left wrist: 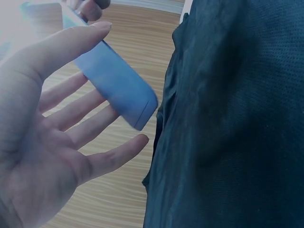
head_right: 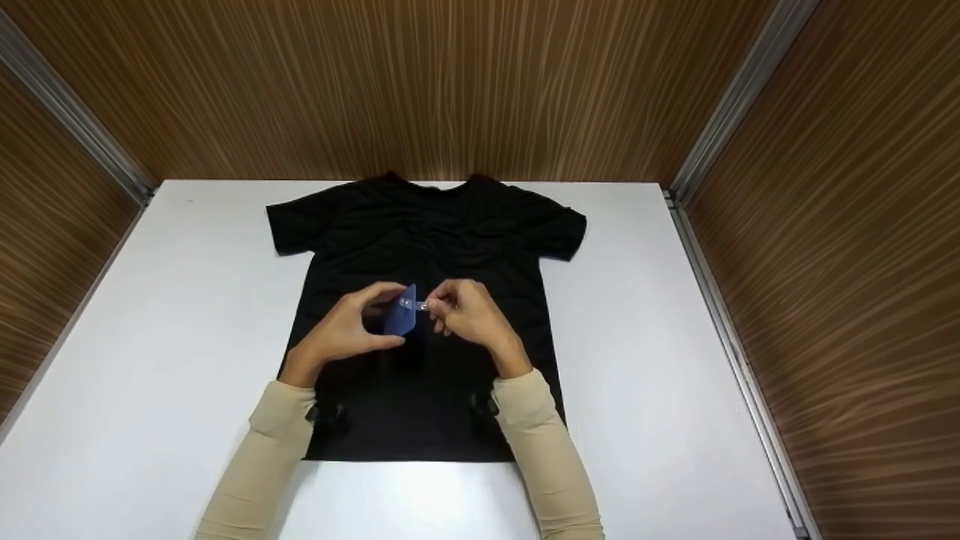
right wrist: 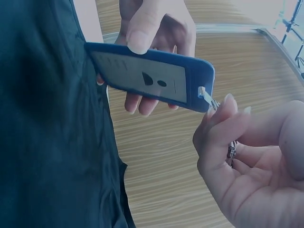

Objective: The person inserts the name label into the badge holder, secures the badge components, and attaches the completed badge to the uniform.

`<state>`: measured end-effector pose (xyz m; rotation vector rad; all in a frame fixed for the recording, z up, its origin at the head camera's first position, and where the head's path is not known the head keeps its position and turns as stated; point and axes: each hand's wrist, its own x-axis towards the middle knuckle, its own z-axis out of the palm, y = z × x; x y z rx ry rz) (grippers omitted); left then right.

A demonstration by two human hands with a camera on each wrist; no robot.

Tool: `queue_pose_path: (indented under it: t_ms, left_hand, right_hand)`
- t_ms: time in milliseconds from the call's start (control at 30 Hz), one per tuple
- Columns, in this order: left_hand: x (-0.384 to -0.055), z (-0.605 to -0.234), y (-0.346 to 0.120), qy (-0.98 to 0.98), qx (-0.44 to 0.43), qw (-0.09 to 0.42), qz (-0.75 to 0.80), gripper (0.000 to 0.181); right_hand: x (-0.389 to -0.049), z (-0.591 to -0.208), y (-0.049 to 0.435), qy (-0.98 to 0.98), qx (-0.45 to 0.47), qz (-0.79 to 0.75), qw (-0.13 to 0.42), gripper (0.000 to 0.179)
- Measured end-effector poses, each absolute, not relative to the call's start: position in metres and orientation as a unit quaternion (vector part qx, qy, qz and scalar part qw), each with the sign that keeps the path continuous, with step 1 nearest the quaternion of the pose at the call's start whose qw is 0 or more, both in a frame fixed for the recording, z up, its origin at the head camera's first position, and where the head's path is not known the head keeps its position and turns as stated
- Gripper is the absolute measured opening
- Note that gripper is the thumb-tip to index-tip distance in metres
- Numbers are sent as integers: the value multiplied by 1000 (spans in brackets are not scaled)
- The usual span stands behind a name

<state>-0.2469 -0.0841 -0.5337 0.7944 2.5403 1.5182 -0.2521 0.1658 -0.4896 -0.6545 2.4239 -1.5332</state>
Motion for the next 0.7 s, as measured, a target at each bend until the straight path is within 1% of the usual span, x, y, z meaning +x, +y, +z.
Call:
queue_pose_path:
  t_ms: [200,367,433,567,700]
  left_hand:
    - [-247,-535,-82,825,260,60,499,77]
    - [-248,-535,-83,821,277,48,497,78]
    - [-248,-534,-84,818,290,37,496,74]
    - [-248,-533,-86,810,315,10,495,57]
    - [-248,-533,-85,796,329,4,507,45]
  right_hand:
    - [-251,-490,162,813,-225,-528,98,16]
    - [-251,-490,160,815,-231,-523,92,15]
    - [-251,-489,159,819,-232,-517,91,14]
    - [-250,-489,160,826,-237,-504,87,12]
    - [-249,-490,161,828,-247,-496,82,12]
